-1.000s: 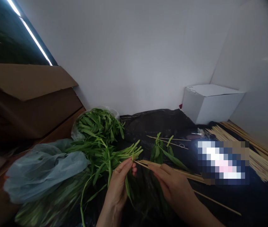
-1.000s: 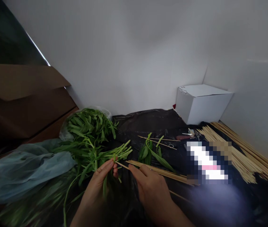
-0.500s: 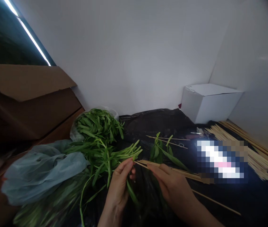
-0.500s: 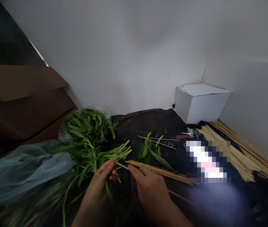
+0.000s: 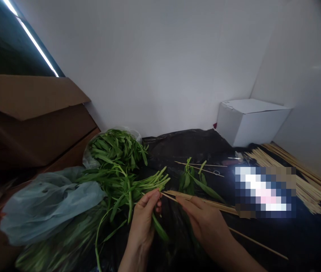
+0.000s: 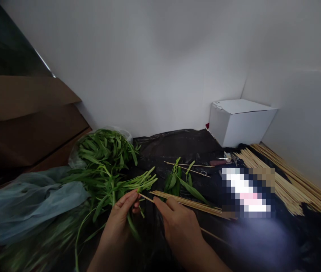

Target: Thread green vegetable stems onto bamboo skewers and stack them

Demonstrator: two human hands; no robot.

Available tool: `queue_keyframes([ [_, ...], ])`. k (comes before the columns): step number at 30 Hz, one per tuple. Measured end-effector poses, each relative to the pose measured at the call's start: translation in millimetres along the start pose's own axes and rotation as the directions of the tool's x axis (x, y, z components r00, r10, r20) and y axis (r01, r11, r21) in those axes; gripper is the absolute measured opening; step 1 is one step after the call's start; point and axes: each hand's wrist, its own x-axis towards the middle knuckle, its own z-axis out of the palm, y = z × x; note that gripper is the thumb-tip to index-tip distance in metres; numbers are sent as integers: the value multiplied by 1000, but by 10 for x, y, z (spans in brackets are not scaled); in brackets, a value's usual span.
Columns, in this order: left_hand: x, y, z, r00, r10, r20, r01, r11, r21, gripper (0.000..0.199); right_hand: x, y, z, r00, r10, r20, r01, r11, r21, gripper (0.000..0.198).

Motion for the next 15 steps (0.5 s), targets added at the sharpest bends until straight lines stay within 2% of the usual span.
queue_keyframes([
  [5, -26, 27, 36, 1000, 14, 11, -14, 1000, 24, 21, -25, -1, 19, 1000, -3, 5, 3, 1000, -9, 39],
  [9, -30, 32, 50, 1000, -7, -2, 7, 1000, -11, 25, -31, -7, 41, 1000, 14, 1, -14, 999, -46, 39],
  [15, 3, -34, 28, 999, -14, 42, 16, 999, -45, 27, -45, -9, 49, 1000, 28, 6, -27, 998, -58, 39],
])
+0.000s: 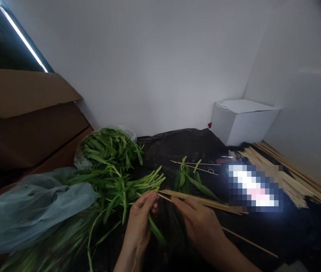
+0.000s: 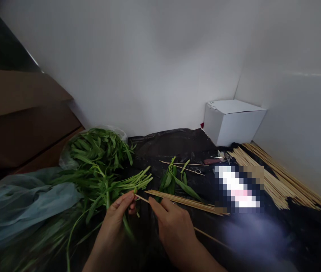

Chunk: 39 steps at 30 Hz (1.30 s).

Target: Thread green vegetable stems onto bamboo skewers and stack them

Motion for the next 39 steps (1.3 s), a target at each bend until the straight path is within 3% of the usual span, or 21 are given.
queue_keyframes([
  [5, 30, -110, -54, 998, -45, 40, 47, 998, -35, 28, -15, -2, 5, 1000, 22, 14, -22, 999, -24, 37],
  [13, 22, -90, -17, 998, -63, -11, 63, 998, 0, 16, -49, 32, 78, 999, 4, 32, -1, 996, -92, 42],
  [20, 9, -109, 1, 992, -109, -70, 109, 994, -2, 11, -76, 63, 156, 998, -53, -23, 49, 984, -173, 43],
  [31, 24, -131, 10, 993, -107, -57, 109, 993, 38, 9, -69, 69, 212, 996, -72, -44, 60, 971, -233, 41],
  [35, 28, -156, 16, 994, -87, -70, 92, 994, 63, 13, -39, 70, 231, 989, -109, -105, 84, 972, -218, 36],
  [39, 46, -140, -4, 994, -87, -66, 92, 992, 85, 15, -102, 114, 203, 996, -75, -54, 64, 983, -170, 38],
])
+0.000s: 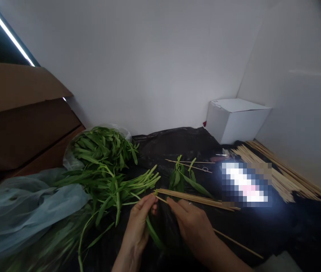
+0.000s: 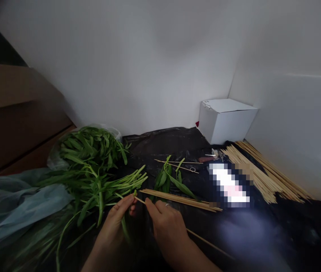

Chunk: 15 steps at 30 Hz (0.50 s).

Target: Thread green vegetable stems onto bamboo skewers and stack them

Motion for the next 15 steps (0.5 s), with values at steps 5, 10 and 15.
queue_keyframes([
  [5, 12, 51, -15, 1000, -26, -1, 26, 999, -40, 15, -297, 301, -98, 995, 74, 66, -74, 997, -3, 38],
  [10, 22, 2, -28, 999, -33, 25, 35, 998, -57, 23, -371, 702, -75, 976, 193, 97, -199, 978, 56, 33],
  [15, 97, -10, -203, 999, -19, -28, 16, 996, -86, 21, -256, 850, 81, 983, 175, 62, -176, 984, 11, 34],
])
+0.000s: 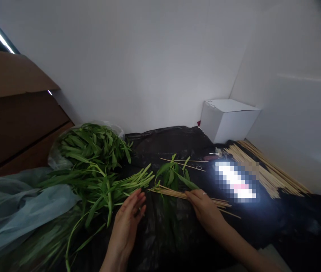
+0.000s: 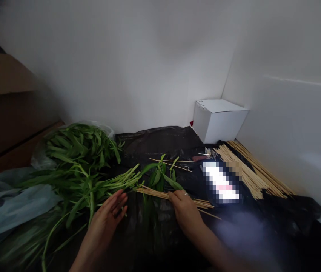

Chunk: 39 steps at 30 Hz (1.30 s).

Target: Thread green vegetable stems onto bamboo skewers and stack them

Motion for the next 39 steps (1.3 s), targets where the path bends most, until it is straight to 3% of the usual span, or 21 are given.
queue_keyframes([
  [3, 29, 37, -103, 999, 17, -45, -19, 999, -26, 14, 70, -2, -16, 1000, -16, 25, 17, 1000, -14, 35],
  [7, 51, 39, -196, 998, -4, -69, 2, 1000, -25, 12, 330, 73, -216, 1000, 7, 29, -6, 998, -59, 34],
  [12, 66, 19, -306, 996, -37, -81, 34, 999, -35, 13, 871, 371, -444, 996, 77, -43, -82, 989, -127, 34],
  [16, 84, 44, -410, 992, -44, -115, 36, 997, -70, 15, 1119, 596, -400, 994, 103, 36, -91, 966, -242, 35],
  [25, 150, -18, -561, 991, -83, -108, 75, 994, -81, 17, 1263, 768, -120, 975, 144, 169, -65, 913, -402, 35],
  [29, 153, -42, -592, 989, -97, -108, 88, 992, -86, 18, 1257, 805, -113, 964, 178, 195, -65, 874, -481, 49],
  [36, 121, -50, -558, 985, -122, -120, 109, 988, -108, 17, 1291, 747, -164, 968, 146, 202, -11, 834, -552, 31],
  [39, 88, -23, -541, 986, -118, -122, 106, 989, -100, 17, 1289, 705, -202, 974, 130, 188, -1, 824, -566, 40],
])
